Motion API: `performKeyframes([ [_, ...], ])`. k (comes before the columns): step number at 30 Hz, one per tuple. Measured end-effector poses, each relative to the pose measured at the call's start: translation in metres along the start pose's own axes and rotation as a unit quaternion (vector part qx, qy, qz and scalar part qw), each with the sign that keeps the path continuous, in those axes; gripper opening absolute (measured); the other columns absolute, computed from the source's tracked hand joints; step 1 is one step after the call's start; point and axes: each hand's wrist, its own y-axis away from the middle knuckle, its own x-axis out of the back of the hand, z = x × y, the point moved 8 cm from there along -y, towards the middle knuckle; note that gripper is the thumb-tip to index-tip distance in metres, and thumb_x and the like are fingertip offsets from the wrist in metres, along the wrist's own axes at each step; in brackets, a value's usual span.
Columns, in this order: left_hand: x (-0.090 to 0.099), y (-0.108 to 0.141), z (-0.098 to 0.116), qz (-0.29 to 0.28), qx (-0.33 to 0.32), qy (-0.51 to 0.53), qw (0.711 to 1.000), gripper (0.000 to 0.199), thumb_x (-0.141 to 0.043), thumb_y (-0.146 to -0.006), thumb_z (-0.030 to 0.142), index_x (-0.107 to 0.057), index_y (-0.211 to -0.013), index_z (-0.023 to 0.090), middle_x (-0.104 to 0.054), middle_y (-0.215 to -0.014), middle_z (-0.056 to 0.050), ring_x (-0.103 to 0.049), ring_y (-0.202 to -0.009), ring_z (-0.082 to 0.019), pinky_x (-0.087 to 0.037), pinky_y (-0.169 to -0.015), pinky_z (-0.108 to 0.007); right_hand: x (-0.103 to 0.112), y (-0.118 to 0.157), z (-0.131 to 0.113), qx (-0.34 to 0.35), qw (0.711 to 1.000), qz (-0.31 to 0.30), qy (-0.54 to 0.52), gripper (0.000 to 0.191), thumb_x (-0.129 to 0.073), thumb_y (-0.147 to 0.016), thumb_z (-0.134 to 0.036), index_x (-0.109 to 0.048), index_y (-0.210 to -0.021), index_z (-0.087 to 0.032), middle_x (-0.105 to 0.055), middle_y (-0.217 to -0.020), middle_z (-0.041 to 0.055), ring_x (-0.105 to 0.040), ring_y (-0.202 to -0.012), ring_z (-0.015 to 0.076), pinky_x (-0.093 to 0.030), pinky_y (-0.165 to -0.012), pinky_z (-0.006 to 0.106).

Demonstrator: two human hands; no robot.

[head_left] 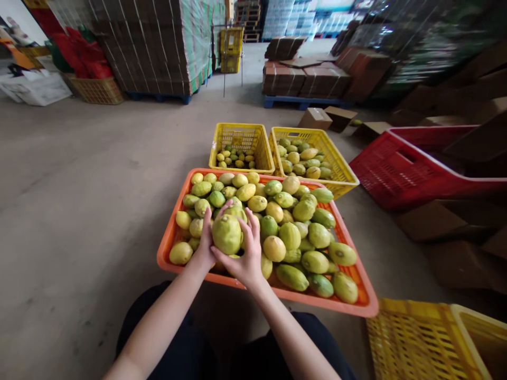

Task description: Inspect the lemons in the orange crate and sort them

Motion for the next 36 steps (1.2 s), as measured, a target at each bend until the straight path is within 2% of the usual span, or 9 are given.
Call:
performKeyframes([
  [3,0.005,-0.006,0.005,0.019,0.011,-0.001,1.0,0.067,-0.062,-0.082,0.074,-0.075,-0.122,0.022,-0.077,-0.132,-0.011,-0.061,-0.14,-0.039,-0.053,-0.115,-0.051,-0.002,0.005,-0.012,0.083,0.996,-0.03,0.001,0.067,-0.082,-0.085,-0.031,-0.056,-0.147,-0.029,-0.066,-0.148,0.0158,-0.051,-0.152,0.0445,-0.043,-0.122,0.073],
  [6,0.013,-0.01,0.015,0.055,-0.017,0.001,0.998,0.055,-0.064,-0.081,0.069,-0.074,-0.107,0.021,-0.079,-0.12,-0.011,-0.067,-0.132,-0.037,-0.057,-0.109,-0.049,0.003,0.005,-0.011,0.127,0.991,-0.034,0.016,0.057,-0.076,-0.084,-0.027,-0.061,-0.139,-0.032,-0.076,-0.132,0.012,-0.069,-0.132,0.0422,-0.044,-0.119,0.075],
  [10,0.017,-0.006,0.04,0.085,-0.125,-0.038,0.988,0.05,-0.062,-0.086,0.073,-0.069,-0.093,0.024,-0.08,-0.108,-0.007,-0.073,-0.121,-0.032,-0.058,-0.105,-0.044,0.022,-0.006,0.002,0.087,0.995,0.04,0.024,0.055,-0.076,-0.082,-0.024,-0.059,-0.134,-0.032,-0.076,-0.132,0.013,-0.073,-0.122,0.0387,-0.053,-0.111,0.071],
  [15,0.008,0.015,0.063,0.076,-0.251,-0.204,0.943,0.059,-0.049,-0.095,0.08,-0.073,-0.084,0.027,-0.079,-0.098,-0.005,-0.071,-0.116,-0.03,-0.053,-0.108,-0.042,0.032,-0.014,0.013,0.025,0.996,0.088,-0.021,0.057,-0.077,-0.083,-0.024,-0.051,-0.133,-0.031,-0.072,-0.134,0.0114,-0.071,-0.128,0.0331,-0.056,-0.112,0.061],
  [21,-0.003,0.026,0.065,0.072,-0.277,-0.254,0.924,0.06,-0.049,-0.095,0.081,-0.076,-0.086,0.028,-0.078,-0.093,-0.006,-0.069,-0.102,-0.03,-0.051,-0.103,-0.04,0.034,-0.016,0.011,0.009,0.995,0.098,-0.031,0.06,-0.081,-0.082,-0.024,-0.048,-0.132,-0.031,-0.07,-0.135,0.0111,-0.071,-0.127,0.0331,-0.054,-0.114,0.06],
  [28,-0.001,0.026,0.063,0.08,-0.278,-0.248,0.924,0.06,-0.052,-0.092,0.083,-0.075,-0.087,0.028,-0.079,-0.099,-0.007,-0.069,-0.113,-0.032,-0.049,-0.112,-0.041,0.036,-0.017,0.006,0.004,0.995,0.089,-0.043,0.06,-0.082,-0.08,-0.024,-0.049,-0.13,-0.031,-0.071,-0.133,0.0109,-0.071,-0.125,0.0319,-0.056,-0.112,0.056],
  [32,0.007,0.017,0.055,0.117,-0.187,-0.121,0.968,0.057,-0.046,-0.1,0.073,-0.072,-0.089,0.023,-0.079,-0.101,-0.008,-0.073,-0.115,-0.031,-0.058,-0.102,-0.04,0.035,-0.02,0.015,-0.11,0.982,0.075,-0.135,0.073,-0.094,-0.068,-0.036,-0.055,-0.128,-0.028,-0.072,-0.125,0.0083,-0.072,-0.118,0.0307,-0.06,-0.106,0.05],
  [34,0.011,0.012,0.045,0.152,-0.081,-0.033,0.984,0.054,-0.041,-0.105,0.065,-0.071,-0.098,0.021,-0.078,-0.101,-0.009,-0.076,-0.11,-0.03,-0.062,-0.093,-0.04,0.033,-0.019,0.025,-0.207,0.956,0.073,-0.197,0.082,-0.1,-0.059,-0.041,-0.056,-0.128,-0.027,-0.074,-0.121,0.0063,-0.073,-0.114,0.0303,-0.062,-0.102,0.047],
  [36,0.013,0.013,0.035,0.182,0.017,0.033,0.983,0.048,-0.038,-0.108,0.055,-0.069,-0.108,0.019,-0.078,-0.1,-0.01,-0.078,-0.105,-0.03,-0.065,-0.086,-0.039,0.029,-0.015,0.038,-0.319,0.91,0.075,-0.256,0.077,-0.1,-0.059,-0.045,-0.061,-0.123,-0.026,-0.077,-0.113,0.0045,-0.075,-0.107,0.0292,-0.065,-0.095,0.043],
])
